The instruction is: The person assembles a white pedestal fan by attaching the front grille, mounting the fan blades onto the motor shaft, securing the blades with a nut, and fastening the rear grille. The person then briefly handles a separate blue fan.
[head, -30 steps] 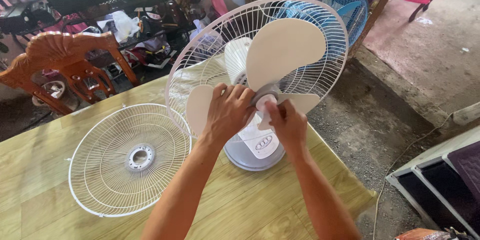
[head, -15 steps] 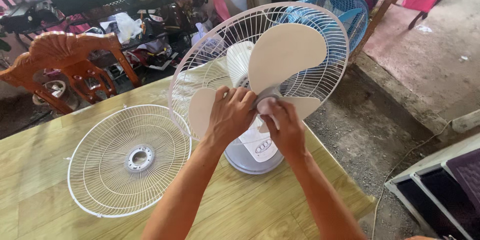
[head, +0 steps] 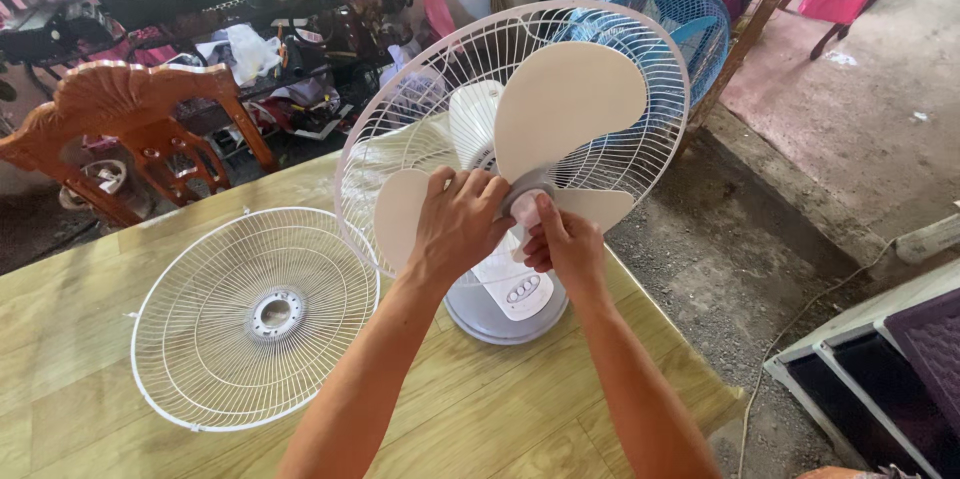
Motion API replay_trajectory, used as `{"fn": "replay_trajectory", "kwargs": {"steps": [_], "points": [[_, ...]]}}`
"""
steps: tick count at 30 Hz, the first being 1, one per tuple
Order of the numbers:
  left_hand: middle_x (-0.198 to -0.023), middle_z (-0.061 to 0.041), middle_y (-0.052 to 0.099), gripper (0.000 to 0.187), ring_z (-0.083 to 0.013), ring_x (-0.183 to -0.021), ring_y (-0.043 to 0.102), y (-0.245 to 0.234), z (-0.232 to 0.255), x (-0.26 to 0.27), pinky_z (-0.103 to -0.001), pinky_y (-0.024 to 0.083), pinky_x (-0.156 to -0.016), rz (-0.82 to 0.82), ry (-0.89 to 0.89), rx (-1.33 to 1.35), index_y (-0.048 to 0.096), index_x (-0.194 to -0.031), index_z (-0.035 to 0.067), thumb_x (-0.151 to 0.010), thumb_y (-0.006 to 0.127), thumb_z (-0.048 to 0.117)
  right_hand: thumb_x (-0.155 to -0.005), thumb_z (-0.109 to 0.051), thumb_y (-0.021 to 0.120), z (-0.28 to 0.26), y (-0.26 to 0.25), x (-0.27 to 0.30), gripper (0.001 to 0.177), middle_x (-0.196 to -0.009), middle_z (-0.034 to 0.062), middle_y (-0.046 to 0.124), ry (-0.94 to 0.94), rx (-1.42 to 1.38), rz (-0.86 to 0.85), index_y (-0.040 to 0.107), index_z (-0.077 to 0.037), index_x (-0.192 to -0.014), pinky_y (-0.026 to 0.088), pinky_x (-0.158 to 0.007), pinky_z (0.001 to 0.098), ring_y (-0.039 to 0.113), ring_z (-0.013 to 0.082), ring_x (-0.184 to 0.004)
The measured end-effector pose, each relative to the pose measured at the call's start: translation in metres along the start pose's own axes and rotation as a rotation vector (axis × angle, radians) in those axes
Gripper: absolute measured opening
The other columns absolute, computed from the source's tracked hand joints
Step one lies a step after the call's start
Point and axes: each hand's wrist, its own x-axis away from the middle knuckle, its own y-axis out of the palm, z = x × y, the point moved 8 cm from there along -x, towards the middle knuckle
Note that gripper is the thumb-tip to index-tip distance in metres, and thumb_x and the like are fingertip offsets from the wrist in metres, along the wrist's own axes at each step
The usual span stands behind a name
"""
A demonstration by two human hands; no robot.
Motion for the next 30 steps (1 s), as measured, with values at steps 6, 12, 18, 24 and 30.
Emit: {"fn": "replay_trajectory", "kwargs": {"steps": [6, 12, 18, 24, 30], "points": [[-0.103, -0.003, 0.069, 0.045, -0.0202, -0.098, 0.065, -0.003, 0.001, 0.001, -0.039, 0.037, -0.095, 0.031, 0.004, 0.005, 0.065, -0.108, 0.011, -0.073, 0.085, 0.03, -0.091, -0.044, 0.076, -0.035, -0.003, 0.023, 0.044, -0.081, 0.0099, 0.076, -0.454, 0.604, 0.177, 0.068, -0.001, -0.095, 0.06, -0.058, 0.0293, 0.075, 0.0181, -0.068], [-0.1, -0.002, 0.069, 0.039, -0.0197, -0.097, 0.065, -0.002, 0.001, 0.0, -0.04, 0.038, -0.095, 0.038, 0.006, 0.002, 0.064, -0.104, 0.012, -0.076, 0.084, 0.03, -0.08, -0.002, 0.075, -0.048, 0.033, 0.052, 0.046, -0.132, 0.0133, 0.055, -1.035, 1.027, 0.271, 0.064, -0.01, -0.124, 0.061, -0.079, 0.0352, 0.058, 0.0372, -0.116], [-0.095, -0.002, 0.067, 0.032, -0.02, -0.094, 0.064, -0.001, -0.001, -0.001, -0.04, 0.037, -0.093, -0.008, -0.005, 0.011, 0.063, -0.101, 0.013, -0.08, 0.082, 0.029, -0.089, -0.014, 0.077, -0.052, 0.005, 0.04, 0.046, -0.127, 0.0178, 0.055, -0.882, 0.431, 0.08, 0.056, -0.002, -0.128, 0.064, -0.09, 0.0411, 0.066, 0.0287, -0.112], [-0.097, -0.001, 0.067, 0.032, -0.0195, -0.095, 0.064, -0.001, 0.0, 0.0, -0.039, 0.037, -0.095, 0.022, -0.013, 0.024, 0.062, -0.102, 0.013, -0.079, 0.081, 0.027, -0.101, -0.036, 0.06, 0.007, -0.01, 0.007, 0.044, -0.084, 0.0139, 0.066, -0.078, -0.26, 0.061, 0.052, 0.005, -0.116, 0.06, -0.061, 0.0416, 0.069, 0.0255, -0.069], [-0.095, -0.002, 0.067, 0.032, -0.0209, -0.094, 0.064, 0.001, -0.003, 0.0, -0.04, 0.037, -0.093, 0.004, -0.014, 0.001, 0.063, -0.103, 0.013, -0.08, 0.08, 0.026, -0.089, -0.024, 0.079, -0.027, 0.005, 0.031, 0.037, -0.084, 0.0107, 0.071, -0.311, 0.35, 0.204, 0.06, -0.008, -0.117, 0.061, -0.067, 0.0396, 0.072, 0.0224, -0.073]]}}
